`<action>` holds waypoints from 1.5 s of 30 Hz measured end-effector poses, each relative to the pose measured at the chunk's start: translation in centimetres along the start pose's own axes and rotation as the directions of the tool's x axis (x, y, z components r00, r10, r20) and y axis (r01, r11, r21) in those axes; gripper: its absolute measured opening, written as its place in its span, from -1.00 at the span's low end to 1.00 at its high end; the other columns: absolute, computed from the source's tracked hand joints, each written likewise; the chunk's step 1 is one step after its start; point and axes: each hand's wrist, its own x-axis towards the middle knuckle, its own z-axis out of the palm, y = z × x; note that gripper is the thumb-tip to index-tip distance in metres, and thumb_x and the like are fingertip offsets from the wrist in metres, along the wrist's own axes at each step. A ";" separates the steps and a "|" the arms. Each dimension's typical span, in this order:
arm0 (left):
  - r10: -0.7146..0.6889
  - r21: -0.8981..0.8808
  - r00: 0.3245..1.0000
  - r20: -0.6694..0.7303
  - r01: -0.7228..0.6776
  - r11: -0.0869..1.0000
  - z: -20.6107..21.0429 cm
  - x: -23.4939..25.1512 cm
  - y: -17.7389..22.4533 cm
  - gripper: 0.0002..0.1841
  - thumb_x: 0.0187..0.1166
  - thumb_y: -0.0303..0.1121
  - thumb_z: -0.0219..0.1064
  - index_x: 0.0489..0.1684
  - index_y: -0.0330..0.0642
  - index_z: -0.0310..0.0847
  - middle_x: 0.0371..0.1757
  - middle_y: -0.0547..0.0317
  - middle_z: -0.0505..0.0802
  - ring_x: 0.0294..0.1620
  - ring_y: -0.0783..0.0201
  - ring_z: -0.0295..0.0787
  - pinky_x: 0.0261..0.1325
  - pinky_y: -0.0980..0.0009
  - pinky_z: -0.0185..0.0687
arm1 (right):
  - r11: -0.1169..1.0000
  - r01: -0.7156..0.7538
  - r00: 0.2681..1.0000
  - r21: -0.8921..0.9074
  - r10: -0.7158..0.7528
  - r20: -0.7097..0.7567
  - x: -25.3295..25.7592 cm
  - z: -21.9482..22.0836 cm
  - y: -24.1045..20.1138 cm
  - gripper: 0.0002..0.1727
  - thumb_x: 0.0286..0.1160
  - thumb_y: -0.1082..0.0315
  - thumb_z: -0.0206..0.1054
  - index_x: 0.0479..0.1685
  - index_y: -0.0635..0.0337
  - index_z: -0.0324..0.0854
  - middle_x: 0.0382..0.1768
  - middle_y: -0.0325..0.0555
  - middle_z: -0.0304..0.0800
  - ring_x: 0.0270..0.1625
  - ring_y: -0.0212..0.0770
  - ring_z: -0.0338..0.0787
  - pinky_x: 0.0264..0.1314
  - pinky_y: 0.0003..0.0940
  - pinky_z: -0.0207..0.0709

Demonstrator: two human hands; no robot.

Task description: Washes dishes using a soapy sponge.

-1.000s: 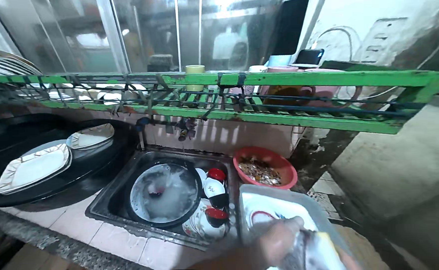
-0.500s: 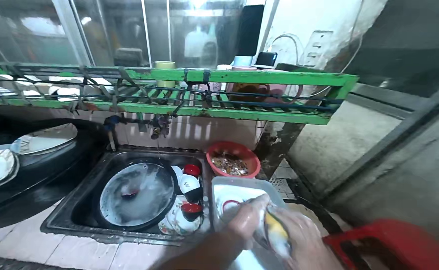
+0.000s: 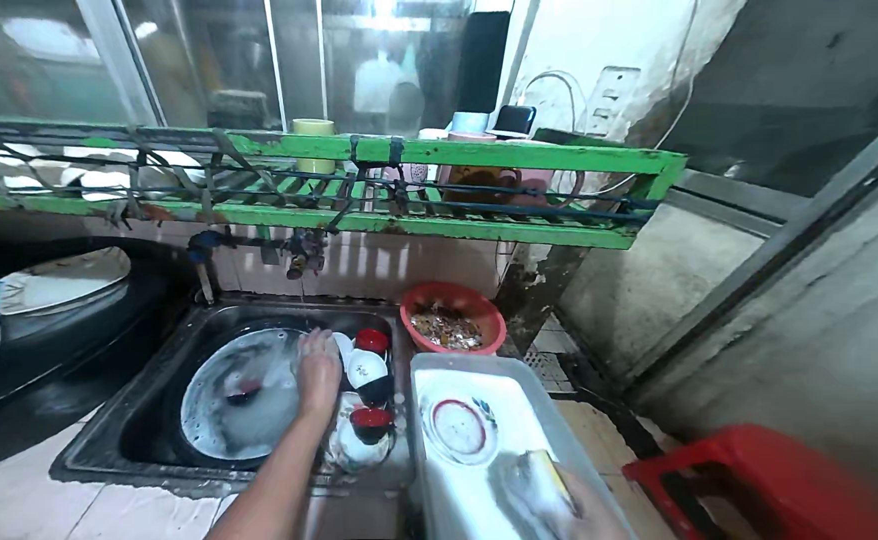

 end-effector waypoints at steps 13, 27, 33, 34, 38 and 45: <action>0.117 0.188 0.470 0.875 -0.552 0.812 12.8 -10.4 10.2 -0.29 0.82 0.07 -0.06 0.76 -0.34 0.21 0.79 -0.38 0.24 0.85 -0.34 -0.02 0.77 -0.42 -0.22 | 0.841 -0.002 0.966 -0.542 0.142 0.217 2.0 1.7 2.7 -0.07 0.23 0.07 0.62 0.70 0.20 0.37 0.52 0.37 0.55 0.56 0.44 0.50 0.55 0.40 0.38; 0.104 0.178 0.450 0.887 -0.542 0.821 14.0 -8.4 9.7 -0.40 0.76 0.04 0.11 0.67 -0.09 0.45 0.58 -0.14 0.63 0.65 -0.16 0.46 0.69 -0.18 0.26 | 0.914 0.033 0.997 -0.405 0.001 0.083 1.9 3.8 4.6 -0.42 0.32 0.20 0.54 0.38 0.17 0.63 0.24 0.29 0.76 0.37 0.42 0.67 0.28 0.43 0.55; 0.144 -0.149 0.648 0.748 -0.047 0.988 11.7 -9.2 9.7 -0.60 0.78 -0.31 0.10 0.30 -0.48 0.63 0.22 -0.35 0.78 0.31 -0.15 0.70 0.46 -0.10 0.49 | 0.978 -0.180 0.984 0.103 0.180 0.006 2.2 0.8 2.8 -0.23 0.33 0.24 0.56 0.61 0.28 0.41 0.32 0.33 0.70 0.39 0.24 0.70 0.49 0.28 0.48; 0.098 -0.237 0.685 0.722 0.112 0.965 10.4 -9.8 10.7 -0.64 0.77 -0.39 0.09 0.27 -0.54 0.59 0.14 -0.34 0.77 0.18 -0.06 0.70 0.35 -0.02 0.54 | 0.961 -0.137 0.982 0.241 0.164 -0.095 1.4 0.4 1.9 -0.19 0.27 0.31 0.59 0.61 0.32 0.39 0.30 0.37 0.70 0.37 0.25 0.71 0.49 0.25 0.49; 0.074 -0.548 0.859 0.506 0.254 0.797 2.4 -12.4 17.1 -0.73 0.74 -0.57 -0.04 0.11 -0.72 0.41 -0.15 -0.16 0.65 -0.24 0.39 0.55 -0.04 0.52 0.53 | 0.934 0.295 0.882 0.201 -0.186 -0.434 -0.4 2.7 -1.9 -0.16 0.24 0.29 0.61 0.56 0.53 0.40 0.40 0.41 0.65 0.46 0.23 0.68 0.59 0.16 0.46; -0.063 -0.610 0.975 0.213 0.183 0.771 0.5 -14.7 17.7 -0.81 0.66 -0.58 0.08 -0.08 -0.64 0.49 -0.23 -0.08 0.69 -0.20 0.47 0.63 0.01 0.55 0.58 | 0.910 -0.067 0.968 0.409 0.158 -0.193 3.6 0.6 -4.8 -0.23 0.48 0.37 0.41 0.75 0.22 0.24 0.37 0.33 0.66 0.41 0.19 0.69 0.52 0.18 0.49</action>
